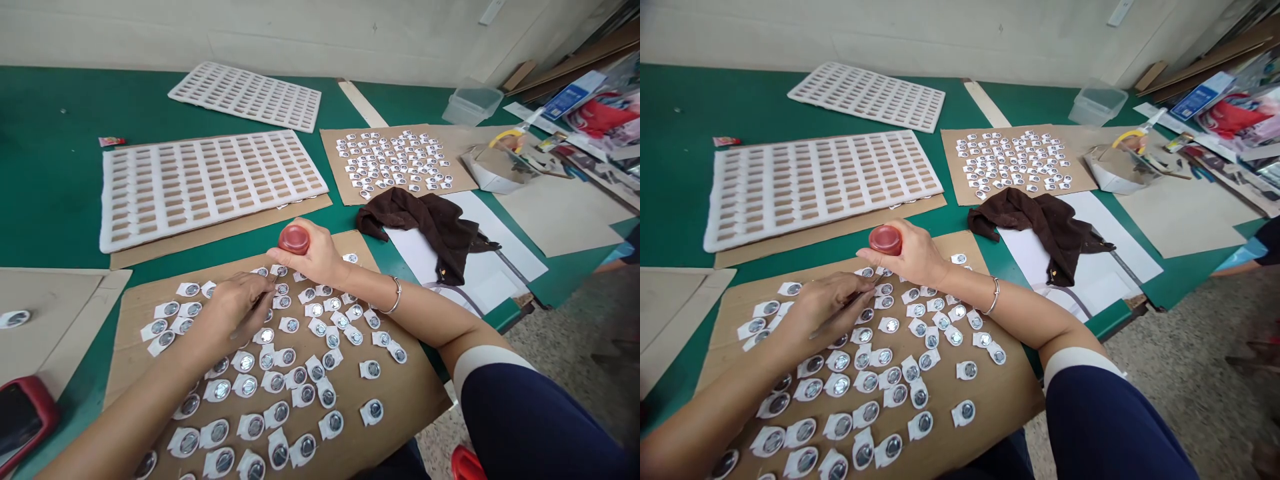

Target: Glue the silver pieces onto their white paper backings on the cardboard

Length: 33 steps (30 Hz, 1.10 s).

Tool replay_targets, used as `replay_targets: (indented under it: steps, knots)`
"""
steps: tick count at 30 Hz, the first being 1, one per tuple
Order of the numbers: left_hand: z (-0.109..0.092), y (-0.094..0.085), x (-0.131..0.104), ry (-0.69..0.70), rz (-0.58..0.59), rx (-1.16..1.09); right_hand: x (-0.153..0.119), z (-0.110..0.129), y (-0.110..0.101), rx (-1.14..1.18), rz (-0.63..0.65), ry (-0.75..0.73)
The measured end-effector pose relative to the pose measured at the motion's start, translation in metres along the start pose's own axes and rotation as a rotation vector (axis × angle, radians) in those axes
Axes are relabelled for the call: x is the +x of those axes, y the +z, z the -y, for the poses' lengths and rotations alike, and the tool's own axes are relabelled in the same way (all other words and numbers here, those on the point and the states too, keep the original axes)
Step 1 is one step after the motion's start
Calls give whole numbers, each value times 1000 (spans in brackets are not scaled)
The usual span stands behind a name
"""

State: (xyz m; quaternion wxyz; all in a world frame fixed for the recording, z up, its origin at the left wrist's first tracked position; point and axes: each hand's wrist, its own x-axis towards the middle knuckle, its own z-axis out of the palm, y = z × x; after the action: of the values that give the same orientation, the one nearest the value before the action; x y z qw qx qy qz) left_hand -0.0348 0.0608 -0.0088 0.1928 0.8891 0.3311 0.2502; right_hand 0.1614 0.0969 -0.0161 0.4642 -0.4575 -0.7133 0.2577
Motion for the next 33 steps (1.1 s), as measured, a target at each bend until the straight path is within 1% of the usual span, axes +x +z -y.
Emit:
replay_targets:
  steps: [6, 12, 16, 19, 24, 26, 29, 33]
  knots:
    - [5, 0, -3, -118, 11, -105, -1, 0, -1, -17, 14, -21]
    - [10, 0, -3, -211, 6, -197, -1, 0, -1, -17, 57, -60]
    - [12, 0, 0, -309, 15, -270, 1, 3, 0, -17, 71, 1]
    - [13, 0, 4, -371, -16, -289, 4, 8, -3, -29, 93, 53]
    - [19, -1, 10, -521, -12, -328, 5, 16, -14, -20, 193, 46]
    - [21, -1, 11, -546, -6, -339, 2, 17, -18, -24, 207, 57]
    - [23, -1, 11, -560, 16, -349, -6, 13, -20, -28, 157, 115]
    - [21, 0, 12, -621, -8, -390, -18, 13, -24, 52, 0, 137]
